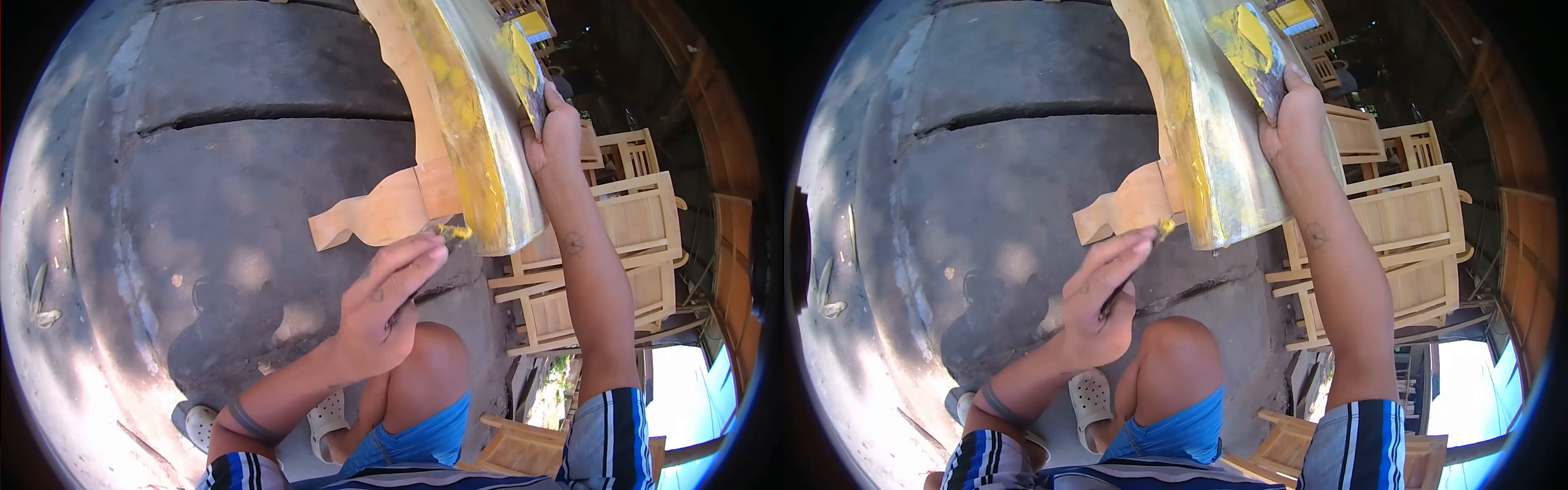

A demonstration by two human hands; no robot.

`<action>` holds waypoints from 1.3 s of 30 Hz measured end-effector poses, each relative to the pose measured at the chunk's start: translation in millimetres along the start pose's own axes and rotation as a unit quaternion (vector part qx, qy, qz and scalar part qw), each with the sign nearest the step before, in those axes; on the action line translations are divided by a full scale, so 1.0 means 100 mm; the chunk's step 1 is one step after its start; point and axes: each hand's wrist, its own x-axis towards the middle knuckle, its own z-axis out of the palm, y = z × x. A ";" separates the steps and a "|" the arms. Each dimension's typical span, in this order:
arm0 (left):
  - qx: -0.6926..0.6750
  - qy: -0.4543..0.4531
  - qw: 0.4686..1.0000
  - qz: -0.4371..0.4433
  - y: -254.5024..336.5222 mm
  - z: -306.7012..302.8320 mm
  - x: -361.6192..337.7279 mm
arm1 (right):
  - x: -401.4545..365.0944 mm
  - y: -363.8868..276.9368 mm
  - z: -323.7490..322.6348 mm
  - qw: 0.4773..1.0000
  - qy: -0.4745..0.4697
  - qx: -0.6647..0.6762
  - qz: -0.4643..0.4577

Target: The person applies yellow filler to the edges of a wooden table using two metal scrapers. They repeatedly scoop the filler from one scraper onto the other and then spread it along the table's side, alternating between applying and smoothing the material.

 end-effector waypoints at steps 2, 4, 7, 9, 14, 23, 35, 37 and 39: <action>-0.022 0.021 0.998 -0.054 -0.07 -0.10 0.32 | 0.01 0.00 0.00 1.000 0.004 0.010 0.001; -0.064 -0.011 0.996 -0.069 -0.14 -0.15 0.57 | 0.01 0.01 0.03 1.000 -0.002 0.011 0.001; -0.017 -0.093 0.994 -0.047 -0.01 -0.18 0.60 | -0.04 -0.01 0.02 1.000 -0.001 0.006 -0.002; 0.020 -0.101 0.995 0.010 0.09 -0.11 0.45 | -0.06 -0.02 0.06 1.000 0.019 0.004 -0.002; 0.047 -0.031 0.992 0.109 -0.01 0.23 -0.16 | -0.07 0.01 0.04 1.000 0.017 0.013 -0.002; 0.092 0.035 0.989 0.105 -0.06 0.45 -0.06 | -0.06 -0.01 0.04 1.000 0.024 -0.004 0.006; -0.028 -0.057 0.995 -0.077 -0.39 -0.31 0.82 | -0.07 -0.03 0.07 1.000 0.022 -0.014 -0.001; -0.041 -0.093 0.993 -0.067 -0.28 -0.33 0.85 | -0.10 -0.04 0.11 0.999 0.038 0.002 0.001; -0.043 -0.123 0.991 -0.027 -0.07 -0.31 0.69 | -0.06 -0.03 0.07 1.000 0.024 0.006 -0.002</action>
